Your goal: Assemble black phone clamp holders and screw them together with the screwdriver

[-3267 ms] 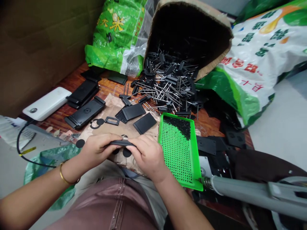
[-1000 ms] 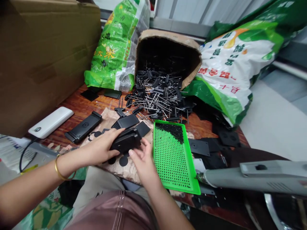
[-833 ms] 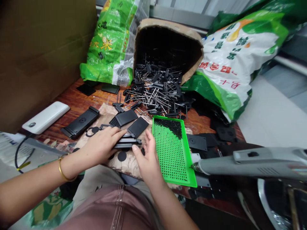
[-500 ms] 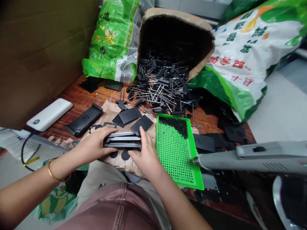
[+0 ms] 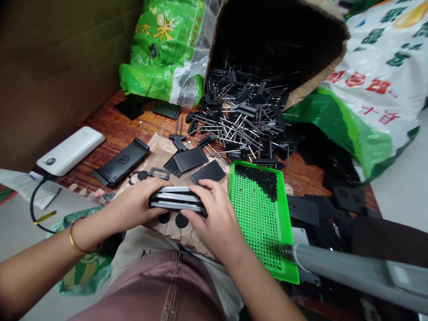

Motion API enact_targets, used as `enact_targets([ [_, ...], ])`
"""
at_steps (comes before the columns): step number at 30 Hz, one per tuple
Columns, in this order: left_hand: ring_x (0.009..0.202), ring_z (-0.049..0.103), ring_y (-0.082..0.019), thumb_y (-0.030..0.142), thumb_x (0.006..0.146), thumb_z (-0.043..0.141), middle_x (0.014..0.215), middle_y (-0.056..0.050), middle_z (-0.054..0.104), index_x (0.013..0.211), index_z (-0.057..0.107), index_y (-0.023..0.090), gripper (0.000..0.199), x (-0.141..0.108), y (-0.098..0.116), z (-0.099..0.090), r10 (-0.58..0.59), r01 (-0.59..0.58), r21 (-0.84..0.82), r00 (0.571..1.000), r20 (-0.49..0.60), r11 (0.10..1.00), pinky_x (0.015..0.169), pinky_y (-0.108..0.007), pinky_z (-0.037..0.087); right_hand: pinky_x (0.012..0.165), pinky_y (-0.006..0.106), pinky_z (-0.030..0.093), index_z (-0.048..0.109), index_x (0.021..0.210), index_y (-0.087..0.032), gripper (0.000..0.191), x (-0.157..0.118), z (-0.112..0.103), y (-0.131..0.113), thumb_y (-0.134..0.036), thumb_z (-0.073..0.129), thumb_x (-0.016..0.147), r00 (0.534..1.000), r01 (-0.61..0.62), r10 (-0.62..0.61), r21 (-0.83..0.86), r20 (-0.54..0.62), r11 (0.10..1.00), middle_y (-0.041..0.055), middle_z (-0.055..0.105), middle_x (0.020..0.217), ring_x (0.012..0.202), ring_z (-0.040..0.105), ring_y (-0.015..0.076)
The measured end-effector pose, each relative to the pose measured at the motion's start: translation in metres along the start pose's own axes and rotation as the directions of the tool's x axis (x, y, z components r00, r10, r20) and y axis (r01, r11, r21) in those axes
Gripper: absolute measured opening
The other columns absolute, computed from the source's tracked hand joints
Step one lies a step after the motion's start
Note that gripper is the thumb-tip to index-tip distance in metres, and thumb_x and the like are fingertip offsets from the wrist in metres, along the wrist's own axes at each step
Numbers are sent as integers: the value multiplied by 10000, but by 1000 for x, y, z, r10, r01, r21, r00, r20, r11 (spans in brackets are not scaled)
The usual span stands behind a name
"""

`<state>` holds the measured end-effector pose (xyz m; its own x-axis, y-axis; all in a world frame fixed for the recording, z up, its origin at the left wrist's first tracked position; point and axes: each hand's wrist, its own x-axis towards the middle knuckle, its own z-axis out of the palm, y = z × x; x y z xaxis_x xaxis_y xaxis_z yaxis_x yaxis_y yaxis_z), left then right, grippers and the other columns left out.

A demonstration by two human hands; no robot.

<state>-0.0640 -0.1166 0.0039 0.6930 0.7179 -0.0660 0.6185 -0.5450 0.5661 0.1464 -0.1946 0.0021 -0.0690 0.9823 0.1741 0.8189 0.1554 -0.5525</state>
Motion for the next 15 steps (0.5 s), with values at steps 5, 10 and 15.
enact_targets([
  [5, 1048, 584, -262, 346, 736, 707, 1130, -60, 638, 1171, 534, 226, 483, 2, 9, -5, 17, -13, 165, 1000, -18, 986, 875, -371, 462, 998, 476, 446, 476, 1288, -240, 505, 9, -1, 1, -354, 623, 819, 990, 76, -76, 4, 122, 997, 110, 556, 1254, 1174, 532, 270],
  [10, 924, 609, -261, 408, 749, 677, 958, -68, 652, 988, 570, 202, 333, 9, 10, -3, 30, -34, 266, 999, 17, 963, 761, -357, 484, 950, 452, 476, 474, 1274, -229, 526, 15, 7, 8, -263, 658, 782, 971, 99, -95, -7, 218, 995, 94, 605, 1192, 1113, 562, 264],
  [15, 937, 608, -248, 356, 791, 611, 962, -84, 640, 1005, 581, 186, 275, 7, 17, -7, 112, -115, 211, 993, 24, 971, 810, -352, 476, 855, 446, 503, 534, 1193, -222, 414, 19, 1, -2, -279, 629, 794, 961, 197, -185, -40, 206, 980, 98, 642, 1103, 1008, 604, 280],
])
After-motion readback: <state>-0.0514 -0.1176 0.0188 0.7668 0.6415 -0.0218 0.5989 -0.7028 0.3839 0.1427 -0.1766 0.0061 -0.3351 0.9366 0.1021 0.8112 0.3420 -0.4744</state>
